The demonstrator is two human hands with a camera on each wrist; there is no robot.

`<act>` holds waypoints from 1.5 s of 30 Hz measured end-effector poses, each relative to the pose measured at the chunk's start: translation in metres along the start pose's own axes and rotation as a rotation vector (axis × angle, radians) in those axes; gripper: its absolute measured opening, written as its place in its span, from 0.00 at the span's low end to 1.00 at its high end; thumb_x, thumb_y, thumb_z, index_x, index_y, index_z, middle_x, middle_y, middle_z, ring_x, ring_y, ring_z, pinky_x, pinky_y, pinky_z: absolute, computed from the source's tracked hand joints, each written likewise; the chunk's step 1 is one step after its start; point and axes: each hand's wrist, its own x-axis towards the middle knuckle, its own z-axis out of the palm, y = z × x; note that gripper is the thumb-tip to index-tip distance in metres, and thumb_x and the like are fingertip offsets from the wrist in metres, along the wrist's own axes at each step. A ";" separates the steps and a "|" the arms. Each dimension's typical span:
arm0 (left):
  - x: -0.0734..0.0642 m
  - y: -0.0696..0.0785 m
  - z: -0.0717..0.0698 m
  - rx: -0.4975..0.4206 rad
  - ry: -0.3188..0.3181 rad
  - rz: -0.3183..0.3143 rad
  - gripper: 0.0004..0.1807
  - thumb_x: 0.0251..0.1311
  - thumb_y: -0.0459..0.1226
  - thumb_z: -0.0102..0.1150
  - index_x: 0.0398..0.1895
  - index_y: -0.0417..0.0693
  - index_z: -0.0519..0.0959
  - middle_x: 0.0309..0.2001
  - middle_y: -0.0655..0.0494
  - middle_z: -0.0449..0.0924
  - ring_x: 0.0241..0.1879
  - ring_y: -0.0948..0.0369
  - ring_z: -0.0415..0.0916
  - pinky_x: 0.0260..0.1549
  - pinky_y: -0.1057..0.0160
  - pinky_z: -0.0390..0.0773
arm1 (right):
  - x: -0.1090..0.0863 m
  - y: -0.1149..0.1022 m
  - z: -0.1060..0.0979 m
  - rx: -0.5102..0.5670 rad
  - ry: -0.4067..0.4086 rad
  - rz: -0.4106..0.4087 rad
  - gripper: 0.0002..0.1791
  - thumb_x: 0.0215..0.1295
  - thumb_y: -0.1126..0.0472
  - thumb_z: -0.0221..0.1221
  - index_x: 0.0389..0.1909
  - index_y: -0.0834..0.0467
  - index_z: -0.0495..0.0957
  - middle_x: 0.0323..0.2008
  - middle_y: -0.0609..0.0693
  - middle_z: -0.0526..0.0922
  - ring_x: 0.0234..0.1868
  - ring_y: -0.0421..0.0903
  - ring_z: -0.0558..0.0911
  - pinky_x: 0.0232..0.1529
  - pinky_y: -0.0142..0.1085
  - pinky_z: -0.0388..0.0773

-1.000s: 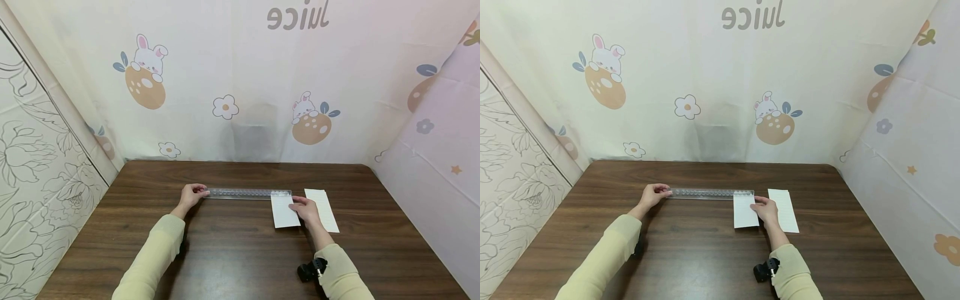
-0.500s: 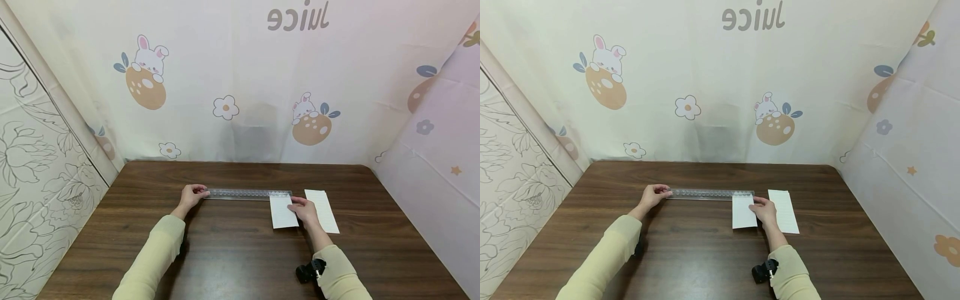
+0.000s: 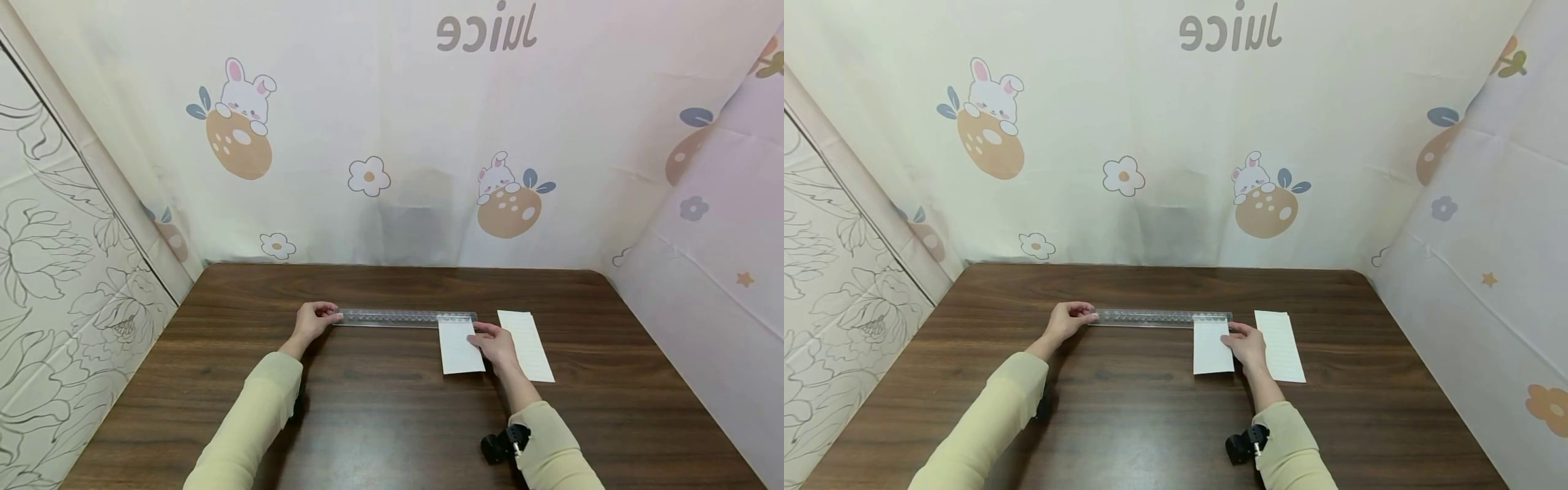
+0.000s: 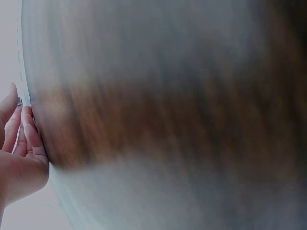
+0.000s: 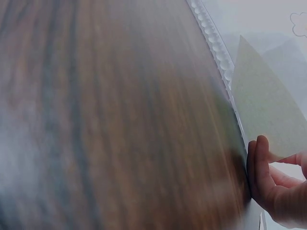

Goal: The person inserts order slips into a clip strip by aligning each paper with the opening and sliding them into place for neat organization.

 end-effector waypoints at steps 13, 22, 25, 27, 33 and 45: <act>-0.001 0.001 0.000 -0.001 0.000 -0.023 0.10 0.44 0.34 0.68 0.29 0.36 0.81 0.24 0.52 0.77 0.25 0.61 0.70 0.25 0.68 0.68 | 0.000 0.001 0.003 -0.005 -0.001 0.013 0.22 0.55 0.67 0.57 0.52 0.69 0.69 0.32 0.55 0.80 0.31 0.40 0.75 0.31 0.30 0.71; 0.000 0.001 0.000 0.007 0.000 -0.019 0.10 0.44 0.34 0.67 0.29 0.36 0.80 0.24 0.52 0.77 0.24 0.62 0.69 0.25 0.68 0.68 | 0.000 0.000 0.007 0.011 -0.008 0.005 0.22 0.55 0.68 0.57 0.52 0.70 0.69 0.34 0.57 0.80 0.31 0.40 0.76 0.31 0.30 0.71; 0.000 0.001 0.000 0.006 0.000 -0.021 0.10 0.44 0.34 0.67 0.30 0.36 0.80 0.24 0.52 0.77 0.24 0.61 0.70 0.25 0.68 0.68 | 0.000 -0.001 0.007 0.003 -0.011 0.009 0.22 0.56 0.67 0.57 0.52 0.69 0.69 0.33 0.57 0.80 0.32 0.41 0.76 0.31 0.31 0.71; 0.000 0.000 0.001 0.004 0.001 -0.021 0.10 0.44 0.34 0.68 0.30 0.36 0.81 0.24 0.52 0.77 0.25 0.60 0.70 0.25 0.68 0.68 | -0.001 -0.001 0.008 -0.002 -0.011 0.013 0.21 0.56 0.67 0.57 0.52 0.69 0.69 0.33 0.57 0.80 0.32 0.42 0.76 0.31 0.31 0.71; 0.001 0.000 0.001 0.005 0.006 -0.014 0.10 0.43 0.34 0.68 0.29 0.36 0.80 0.23 0.52 0.77 0.24 0.63 0.69 0.25 0.68 0.68 | 0.000 -0.001 0.008 -0.004 -0.012 0.022 0.22 0.56 0.66 0.57 0.53 0.68 0.69 0.33 0.56 0.80 0.32 0.42 0.76 0.31 0.31 0.71; 0.001 0.000 0.001 0.008 0.005 -0.017 0.11 0.43 0.34 0.68 0.29 0.37 0.81 0.23 0.53 0.77 0.23 0.64 0.69 0.25 0.69 0.68 | 0.000 0.000 0.009 0.003 -0.014 0.032 0.22 0.56 0.66 0.57 0.53 0.68 0.68 0.35 0.58 0.80 0.33 0.43 0.76 0.31 0.32 0.72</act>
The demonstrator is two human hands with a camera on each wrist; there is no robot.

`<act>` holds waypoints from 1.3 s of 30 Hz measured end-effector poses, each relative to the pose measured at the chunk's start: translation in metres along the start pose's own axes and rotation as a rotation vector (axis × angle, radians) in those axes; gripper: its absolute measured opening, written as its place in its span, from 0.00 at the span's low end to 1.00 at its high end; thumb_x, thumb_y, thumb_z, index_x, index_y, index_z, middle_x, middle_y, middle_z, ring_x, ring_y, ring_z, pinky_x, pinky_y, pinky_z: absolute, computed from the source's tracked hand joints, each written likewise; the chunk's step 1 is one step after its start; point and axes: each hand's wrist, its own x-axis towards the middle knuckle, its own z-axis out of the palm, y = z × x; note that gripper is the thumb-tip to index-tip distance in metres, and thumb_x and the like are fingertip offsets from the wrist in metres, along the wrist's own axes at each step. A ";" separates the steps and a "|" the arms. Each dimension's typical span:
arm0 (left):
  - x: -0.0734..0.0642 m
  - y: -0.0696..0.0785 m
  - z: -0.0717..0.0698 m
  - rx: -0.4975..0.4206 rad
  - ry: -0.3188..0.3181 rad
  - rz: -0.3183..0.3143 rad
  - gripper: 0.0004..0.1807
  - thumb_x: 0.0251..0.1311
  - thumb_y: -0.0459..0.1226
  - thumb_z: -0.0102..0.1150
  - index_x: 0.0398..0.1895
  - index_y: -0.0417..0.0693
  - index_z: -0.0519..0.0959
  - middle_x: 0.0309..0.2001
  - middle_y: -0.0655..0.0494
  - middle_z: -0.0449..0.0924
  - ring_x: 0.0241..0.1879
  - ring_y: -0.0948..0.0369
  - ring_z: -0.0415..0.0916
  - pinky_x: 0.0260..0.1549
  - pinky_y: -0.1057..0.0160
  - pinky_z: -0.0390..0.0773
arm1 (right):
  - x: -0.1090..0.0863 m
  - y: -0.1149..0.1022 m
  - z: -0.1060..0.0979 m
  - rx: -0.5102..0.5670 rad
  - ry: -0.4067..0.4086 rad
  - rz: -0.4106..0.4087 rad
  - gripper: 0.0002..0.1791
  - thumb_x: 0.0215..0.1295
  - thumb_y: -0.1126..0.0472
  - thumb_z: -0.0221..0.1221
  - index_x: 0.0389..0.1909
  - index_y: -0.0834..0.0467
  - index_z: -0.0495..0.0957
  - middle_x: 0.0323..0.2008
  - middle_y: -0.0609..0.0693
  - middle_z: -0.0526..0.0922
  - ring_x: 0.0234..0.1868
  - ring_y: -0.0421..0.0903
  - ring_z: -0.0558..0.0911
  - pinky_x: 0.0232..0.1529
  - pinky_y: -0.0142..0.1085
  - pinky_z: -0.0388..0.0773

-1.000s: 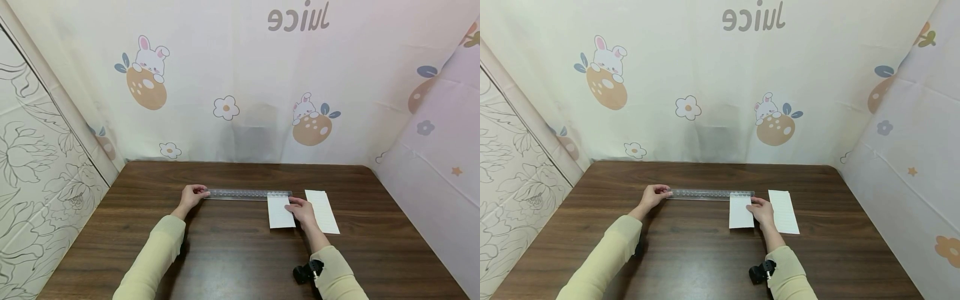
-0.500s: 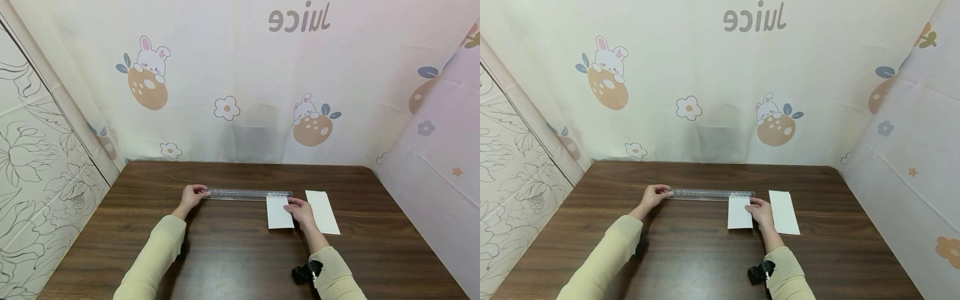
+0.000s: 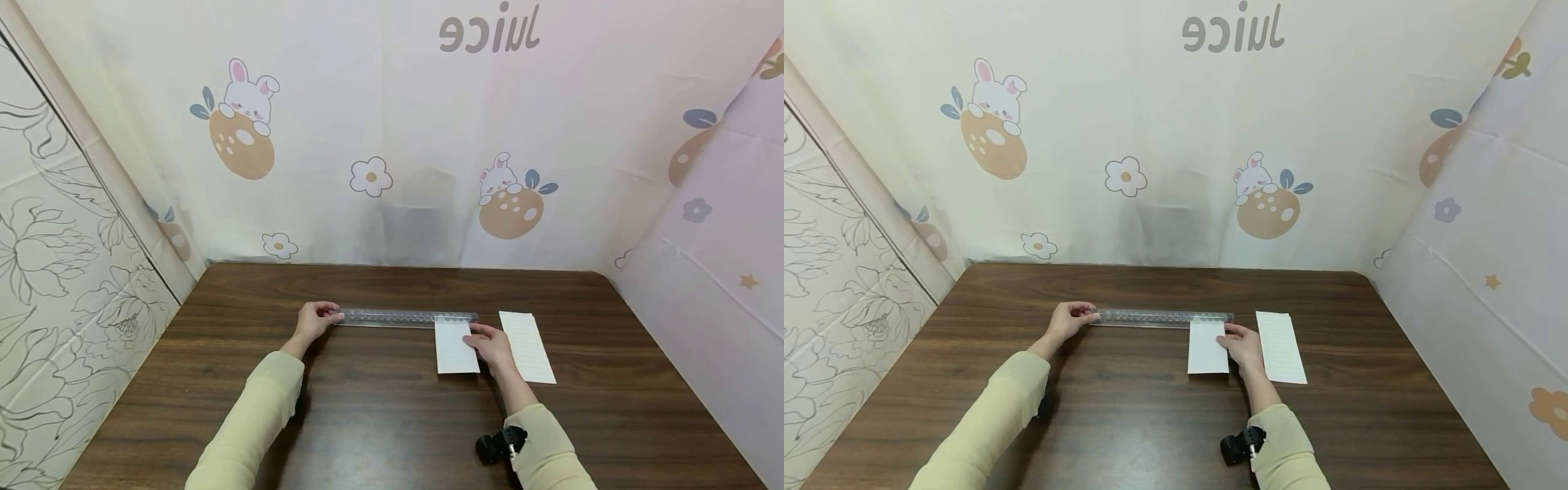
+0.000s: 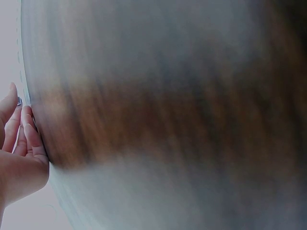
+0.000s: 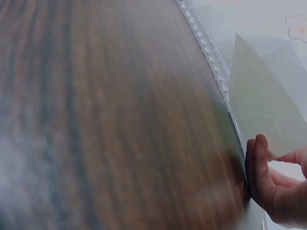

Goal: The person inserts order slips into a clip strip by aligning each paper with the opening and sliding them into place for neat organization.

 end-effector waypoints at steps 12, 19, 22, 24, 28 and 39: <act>-0.001 0.002 0.000 0.006 -0.001 -0.009 0.10 0.44 0.34 0.68 0.29 0.36 0.80 0.24 0.53 0.77 0.24 0.63 0.70 0.25 0.69 0.68 | -0.003 -0.002 0.002 0.015 -0.019 0.001 0.23 0.56 0.66 0.57 0.53 0.68 0.68 0.37 0.59 0.79 0.35 0.43 0.76 0.32 0.31 0.72; -0.002 0.003 0.000 0.013 0.002 -0.014 0.11 0.44 0.35 0.68 0.29 0.37 0.81 0.24 0.53 0.77 0.24 0.63 0.70 0.25 0.69 0.69 | -0.003 -0.002 0.004 0.002 -0.019 -0.003 0.23 0.57 0.65 0.57 0.54 0.67 0.69 0.41 0.61 0.78 0.39 0.47 0.75 0.36 0.35 0.72; -0.002 0.003 0.000 0.015 0.002 -0.011 0.11 0.44 0.35 0.68 0.29 0.37 0.81 0.24 0.53 0.77 0.24 0.63 0.70 0.25 0.69 0.69 | -0.002 -0.002 0.005 -0.012 -0.023 -0.003 0.23 0.57 0.64 0.57 0.54 0.66 0.69 0.43 0.62 0.77 0.42 0.49 0.75 0.39 0.38 0.72; -0.001 0.003 0.000 0.013 0.001 -0.010 0.11 0.44 0.34 0.68 0.29 0.37 0.81 0.24 0.53 0.77 0.24 0.63 0.70 0.25 0.69 0.69 | -0.003 -0.002 0.006 -0.012 -0.025 -0.001 0.23 0.57 0.64 0.57 0.54 0.66 0.69 0.43 0.63 0.77 0.44 0.51 0.74 0.40 0.39 0.72; -0.002 0.004 0.000 0.011 0.001 -0.013 0.11 0.43 0.34 0.68 0.29 0.37 0.81 0.24 0.53 0.77 0.24 0.62 0.70 0.25 0.69 0.68 | -0.003 -0.003 0.008 -0.005 -0.024 0.008 0.23 0.57 0.64 0.57 0.54 0.65 0.69 0.45 0.63 0.76 0.44 0.50 0.74 0.41 0.39 0.71; -0.001 0.004 0.000 0.004 0.001 -0.020 0.10 0.44 0.34 0.68 0.29 0.37 0.80 0.24 0.53 0.77 0.24 0.62 0.69 0.25 0.69 0.68 | -0.001 -0.001 0.010 0.002 -0.028 0.001 0.23 0.58 0.64 0.57 0.54 0.65 0.69 0.42 0.60 0.78 0.42 0.48 0.75 0.37 0.36 0.71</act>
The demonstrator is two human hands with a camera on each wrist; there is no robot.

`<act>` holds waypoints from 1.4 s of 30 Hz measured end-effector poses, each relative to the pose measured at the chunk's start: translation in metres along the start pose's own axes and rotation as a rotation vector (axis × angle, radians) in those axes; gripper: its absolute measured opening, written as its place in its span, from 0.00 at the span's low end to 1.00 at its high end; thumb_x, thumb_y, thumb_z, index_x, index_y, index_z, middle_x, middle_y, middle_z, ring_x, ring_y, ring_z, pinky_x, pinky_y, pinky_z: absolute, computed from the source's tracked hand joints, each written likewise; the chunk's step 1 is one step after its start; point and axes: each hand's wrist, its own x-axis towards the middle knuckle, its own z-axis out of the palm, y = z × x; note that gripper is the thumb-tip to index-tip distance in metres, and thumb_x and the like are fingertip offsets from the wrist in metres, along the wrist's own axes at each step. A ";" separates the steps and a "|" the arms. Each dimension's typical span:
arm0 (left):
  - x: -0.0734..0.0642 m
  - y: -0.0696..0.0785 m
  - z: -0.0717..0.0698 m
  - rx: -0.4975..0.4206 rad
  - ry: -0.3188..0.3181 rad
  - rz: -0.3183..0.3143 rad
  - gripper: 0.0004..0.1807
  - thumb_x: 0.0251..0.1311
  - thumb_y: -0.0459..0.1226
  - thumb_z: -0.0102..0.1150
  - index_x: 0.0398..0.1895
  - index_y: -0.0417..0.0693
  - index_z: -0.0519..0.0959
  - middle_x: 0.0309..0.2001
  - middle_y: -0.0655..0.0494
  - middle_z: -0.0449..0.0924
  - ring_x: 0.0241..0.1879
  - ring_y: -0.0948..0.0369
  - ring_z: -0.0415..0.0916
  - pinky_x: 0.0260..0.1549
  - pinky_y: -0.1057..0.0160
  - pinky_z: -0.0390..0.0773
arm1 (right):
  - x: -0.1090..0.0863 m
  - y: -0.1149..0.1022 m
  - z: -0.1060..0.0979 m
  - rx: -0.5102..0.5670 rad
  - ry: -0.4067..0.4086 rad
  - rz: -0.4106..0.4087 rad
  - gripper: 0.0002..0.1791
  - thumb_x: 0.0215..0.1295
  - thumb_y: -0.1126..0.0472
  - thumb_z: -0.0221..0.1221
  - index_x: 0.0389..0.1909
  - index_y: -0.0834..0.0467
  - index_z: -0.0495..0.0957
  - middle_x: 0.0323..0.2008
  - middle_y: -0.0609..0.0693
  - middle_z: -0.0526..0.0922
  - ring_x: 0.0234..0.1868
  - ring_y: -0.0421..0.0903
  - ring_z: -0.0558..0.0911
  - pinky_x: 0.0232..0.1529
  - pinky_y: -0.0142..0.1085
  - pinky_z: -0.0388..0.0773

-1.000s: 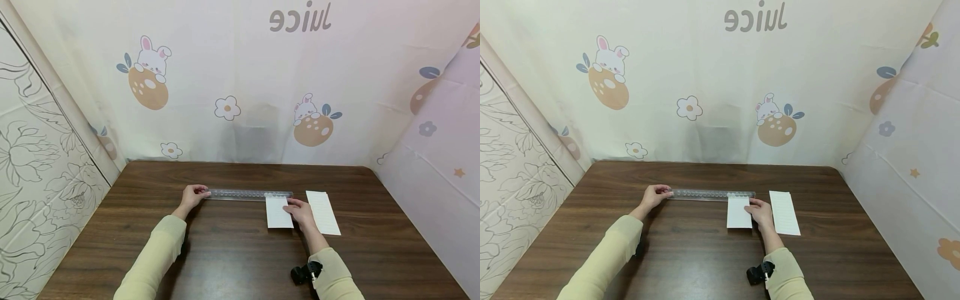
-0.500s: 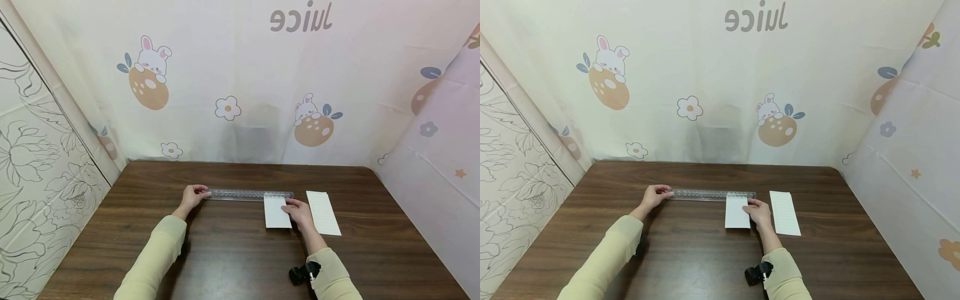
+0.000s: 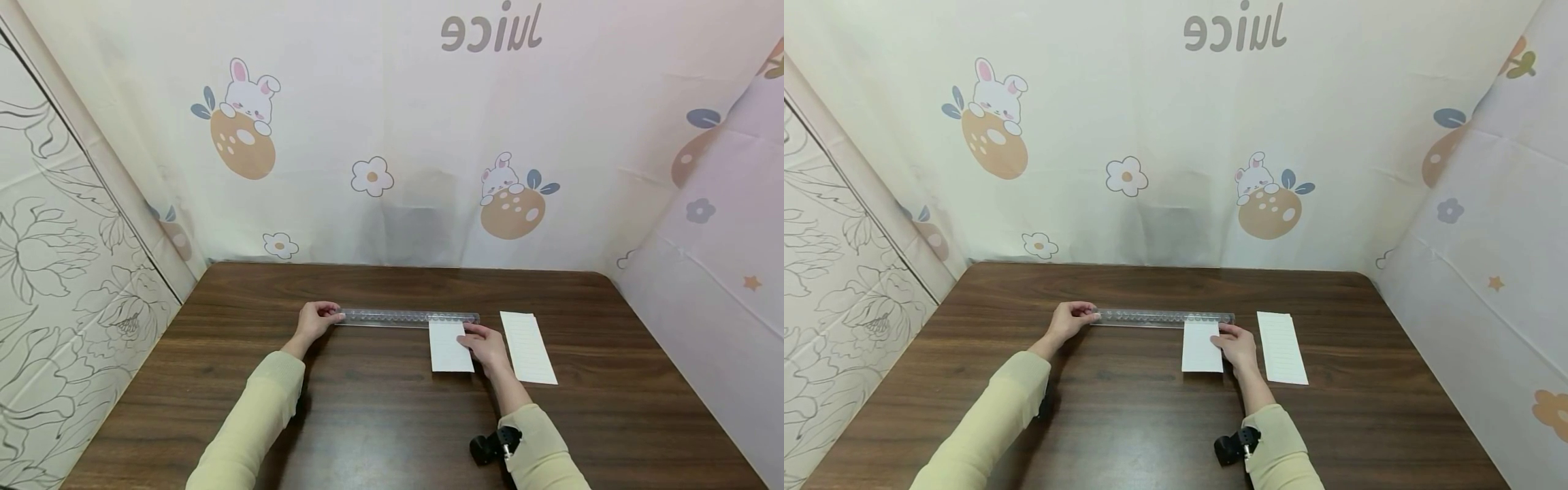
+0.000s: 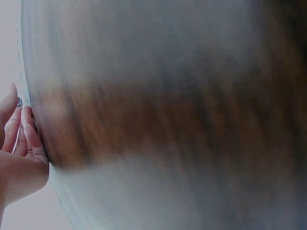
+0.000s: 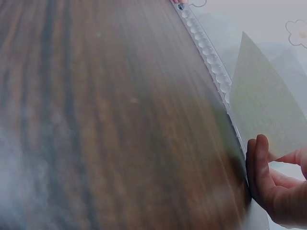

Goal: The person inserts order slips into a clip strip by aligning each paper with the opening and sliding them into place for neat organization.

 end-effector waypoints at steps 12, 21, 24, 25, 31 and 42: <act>0.001 -0.001 0.000 -0.004 0.005 0.014 0.10 0.43 0.34 0.68 0.29 0.36 0.81 0.23 0.53 0.77 0.23 0.64 0.69 0.25 0.69 0.69 | -0.001 -0.002 0.003 0.045 -0.007 -0.016 0.22 0.55 0.67 0.58 0.52 0.68 0.69 0.34 0.56 0.80 0.32 0.40 0.76 0.30 0.30 0.71; 0.001 -0.002 0.000 -0.010 0.007 0.031 0.10 0.43 0.34 0.68 0.29 0.36 0.81 0.23 0.53 0.77 0.23 0.64 0.69 0.25 0.69 0.69 | -0.001 -0.003 0.006 0.035 -0.009 -0.005 0.22 0.56 0.66 0.58 0.53 0.67 0.70 0.35 0.56 0.80 0.35 0.43 0.76 0.31 0.31 0.71; 0.000 -0.002 0.000 -0.014 0.009 0.027 0.10 0.43 0.34 0.68 0.29 0.36 0.81 0.23 0.53 0.77 0.23 0.64 0.69 0.25 0.69 0.69 | -0.002 -0.004 0.007 0.032 -0.001 0.001 0.22 0.55 0.66 0.58 0.53 0.66 0.70 0.36 0.56 0.80 0.36 0.44 0.76 0.31 0.31 0.71; 0.000 -0.002 0.000 -0.017 0.009 0.025 0.10 0.43 0.34 0.68 0.28 0.36 0.81 0.23 0.53 0.77 0.23 0.64 0.69 0.25 0.69 0.69 | -0.002 -0.004 0.007 0.029 -0.002 -0.002 0.22 0.55 0.66 0.58 0.53 0.66 0.70 0.36 0.57 0.80 0.36 0.43 0.76 0.31 0.31 0.71; 0.001 -0.002 0.000 -0.015 0.009 0.028 0.10 0.43 0.33 0.68 0.28 0.36 0.80 0.23 0.53 0.77 0.23 0.63 0.69 0.24 0.69 0.69 | -0.002 -0.005 0.010 0.029 0.006 -0.019 0.22 0.55 0.67 0.58 0.52 0.68 0.70 0.33 0.55 0.80 0.30 0.39 0.75 0.28 0.30 0.70; 0.001 -0.003 0.000 -0.016 0.002 0.022 0.10 0.43 0.34 0.68 0.28 0.37 0.81 0.24 0.54 0.77 0.23 0.64 0.70 0.25 0.68 0.69 | -0.001 -0.005 0.015 0.023 0.016 -0.047 0.22 0.53 0.69 0.59 0.50 0.69 0.71 0.32 0.58 0.80 0.30 0.41 0.76 0.31 0.31 0.71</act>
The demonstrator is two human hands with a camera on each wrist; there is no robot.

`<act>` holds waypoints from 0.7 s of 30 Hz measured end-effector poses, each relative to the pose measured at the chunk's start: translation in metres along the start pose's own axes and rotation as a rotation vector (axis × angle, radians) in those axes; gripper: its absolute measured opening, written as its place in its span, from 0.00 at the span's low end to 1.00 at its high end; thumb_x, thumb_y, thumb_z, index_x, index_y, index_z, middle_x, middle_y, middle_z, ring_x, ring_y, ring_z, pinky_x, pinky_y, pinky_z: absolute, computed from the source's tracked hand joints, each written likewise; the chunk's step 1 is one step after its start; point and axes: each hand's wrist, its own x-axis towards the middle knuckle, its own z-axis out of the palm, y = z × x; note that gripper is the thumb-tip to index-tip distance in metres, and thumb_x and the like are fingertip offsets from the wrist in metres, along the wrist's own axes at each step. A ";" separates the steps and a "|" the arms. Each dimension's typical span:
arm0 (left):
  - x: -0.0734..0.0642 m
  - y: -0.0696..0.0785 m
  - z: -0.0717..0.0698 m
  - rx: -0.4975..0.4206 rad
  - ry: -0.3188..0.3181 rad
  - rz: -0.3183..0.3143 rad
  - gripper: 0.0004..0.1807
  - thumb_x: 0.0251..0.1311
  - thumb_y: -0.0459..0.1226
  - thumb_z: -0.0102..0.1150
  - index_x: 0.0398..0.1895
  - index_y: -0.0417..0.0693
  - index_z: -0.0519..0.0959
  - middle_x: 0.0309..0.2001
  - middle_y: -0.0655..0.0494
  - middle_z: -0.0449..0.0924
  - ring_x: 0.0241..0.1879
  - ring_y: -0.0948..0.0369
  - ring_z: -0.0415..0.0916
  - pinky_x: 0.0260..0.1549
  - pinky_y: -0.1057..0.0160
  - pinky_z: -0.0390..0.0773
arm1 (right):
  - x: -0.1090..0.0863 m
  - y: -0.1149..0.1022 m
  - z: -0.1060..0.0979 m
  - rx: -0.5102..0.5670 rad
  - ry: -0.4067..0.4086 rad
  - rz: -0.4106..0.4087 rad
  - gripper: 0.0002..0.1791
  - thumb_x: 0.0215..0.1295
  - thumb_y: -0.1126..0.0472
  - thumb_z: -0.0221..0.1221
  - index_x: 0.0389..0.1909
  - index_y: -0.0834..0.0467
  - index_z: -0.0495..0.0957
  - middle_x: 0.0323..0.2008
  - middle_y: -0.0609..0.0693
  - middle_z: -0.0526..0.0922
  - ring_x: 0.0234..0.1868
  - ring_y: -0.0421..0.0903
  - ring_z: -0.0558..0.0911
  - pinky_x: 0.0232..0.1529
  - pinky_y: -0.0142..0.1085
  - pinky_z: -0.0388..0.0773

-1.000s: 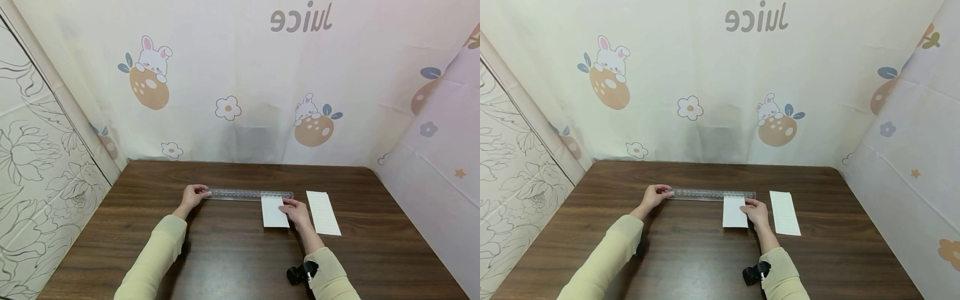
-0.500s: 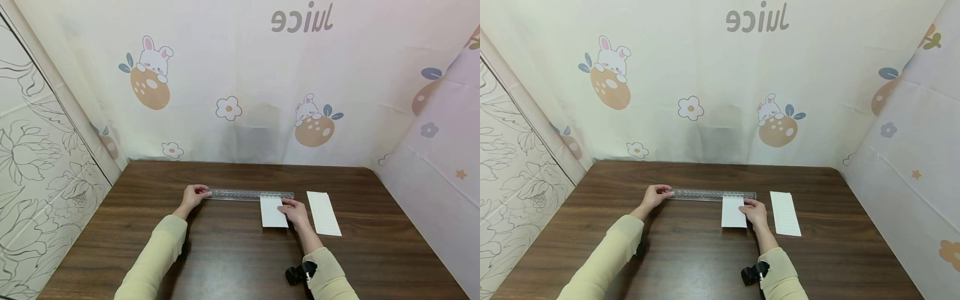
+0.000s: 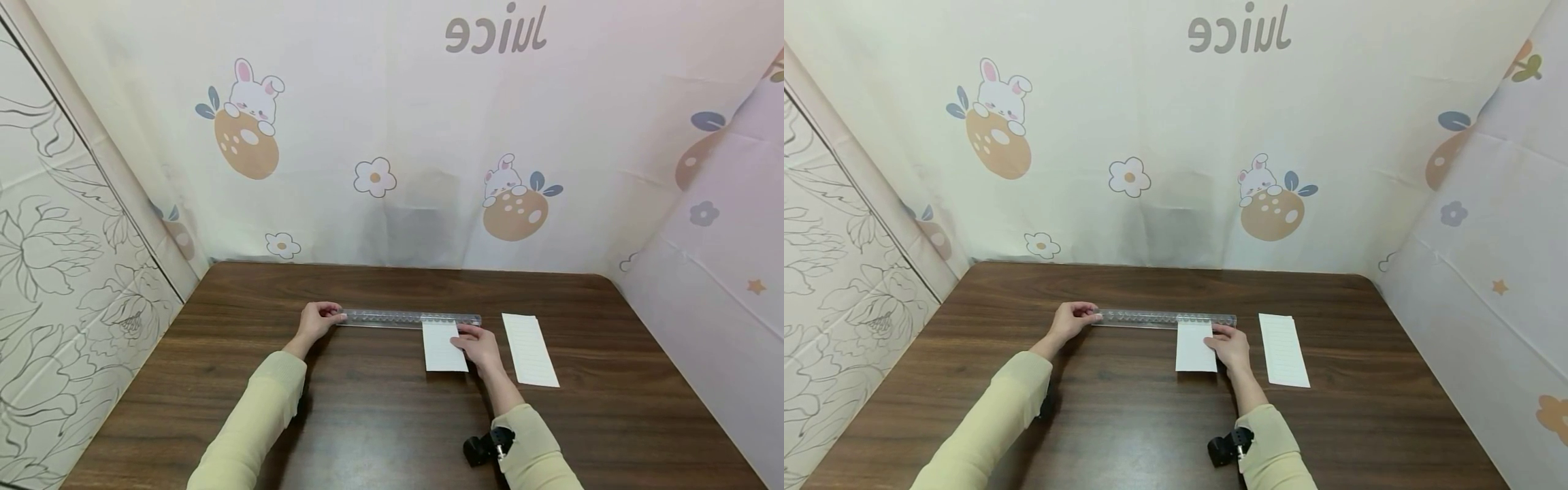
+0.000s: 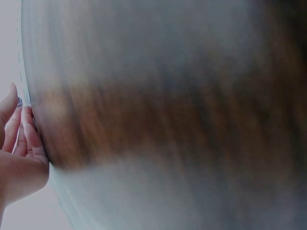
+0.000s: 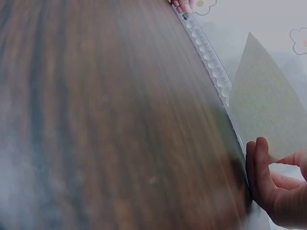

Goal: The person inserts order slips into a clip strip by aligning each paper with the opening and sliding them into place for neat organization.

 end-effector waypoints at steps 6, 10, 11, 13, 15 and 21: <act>0.000 0.000 0.000 -0.005 -0.003 0.007 0.10 0.43 0.34 0.68 0.28 0.36 0.81 0.23 0.54 0.77 0.23 0.64 0.69 0.25 0.69 0.69 | 0.001 0.000 0.002 0.000 -0.002 -0.006 0.21 0.52 0.70 0.59 0.50 0.70 0.71 0.32 0.58 0.80 0.30 0.41 0.76 0.31 0.32 0.72; 0.000 0.000 0.000 -0.009 0.003 0.017 0.10 0.43 0.33 0.68 0.28 0.36 0.80 0.23 0.53 0.77 0.22 0.64 0.69 0.24 0.69 0.69 | 0.000 -0.001 0.003 -0.001 -0.004 -0.008 0.21 0.52 0.70 0.59 0.49 0.70 0.72 0.32 0.59 0.80 0.30 0.42 0.76 0.32 0.33 0.72; 0.000 0.001 0.000 -0.010 0.004 0.019 0.10 0.43 0.33 0.68 0.28 0.35 0.80 0.23 0.53 0.77 0.22 0.64 0.69 0.24 0.69 0.69 | 0.000 -0.001 0.004 -0.003 -0.006 -0.009 0.21 0.53 0.70 0.59 0.49 0.70 0.72 0.33 0.59 0.80 0.31 0.42 0.76 0.33 0.33 0.72; 0.000 0.001 0.000 -0.009 0.004 0.018 0.10 0.43 0.33 0.68 0.28 0.35 0.80 0.23 0.52 0.77 0.23 0.63 0.70 0.24 0.68 0.69 | -0.001 -0.002 0.004 -0.006 -0.005 -0.007 0.21 0.53 0.69 0.59 0.49 0.70 0.72 0.32 0.58 0.80 0.31 0.42 0.76 0.33 0.32 0.72; -0.001 0.001 0.000 -0.005 0.000 0.010 0.10 0.44 0.33 0.67 0.29 0.35 0.80 0.24 0.52 0.77 0.24 0.62 0.70 0.25 0.68 0.70 | -0.001 -0.002 0.005 -0.006 -0.006 -0.006 0.21 0.52 0.69 0.60 0.49 0.70 0.72 0.31 0.56 0.80 0.30 0.41 0.76 0.31 0.32 0.72; 0.000 0.000 0.001 0.004 -0.009 -0.013 0.10 0.45 0.33 0.67 0.30 0.36 0.81 0.25 0.52 0.77 0.26 0.60 0.71 0.27 0.67 0.70 | 0.001 -0.001 0.006 -0.006 -0.008 -0.004 0.21 0.52 0.69 0.60 0.49 0.70 0.72 0.28 0.52 0.80 0.26 0.38 0.75 0.26 0.30 0.70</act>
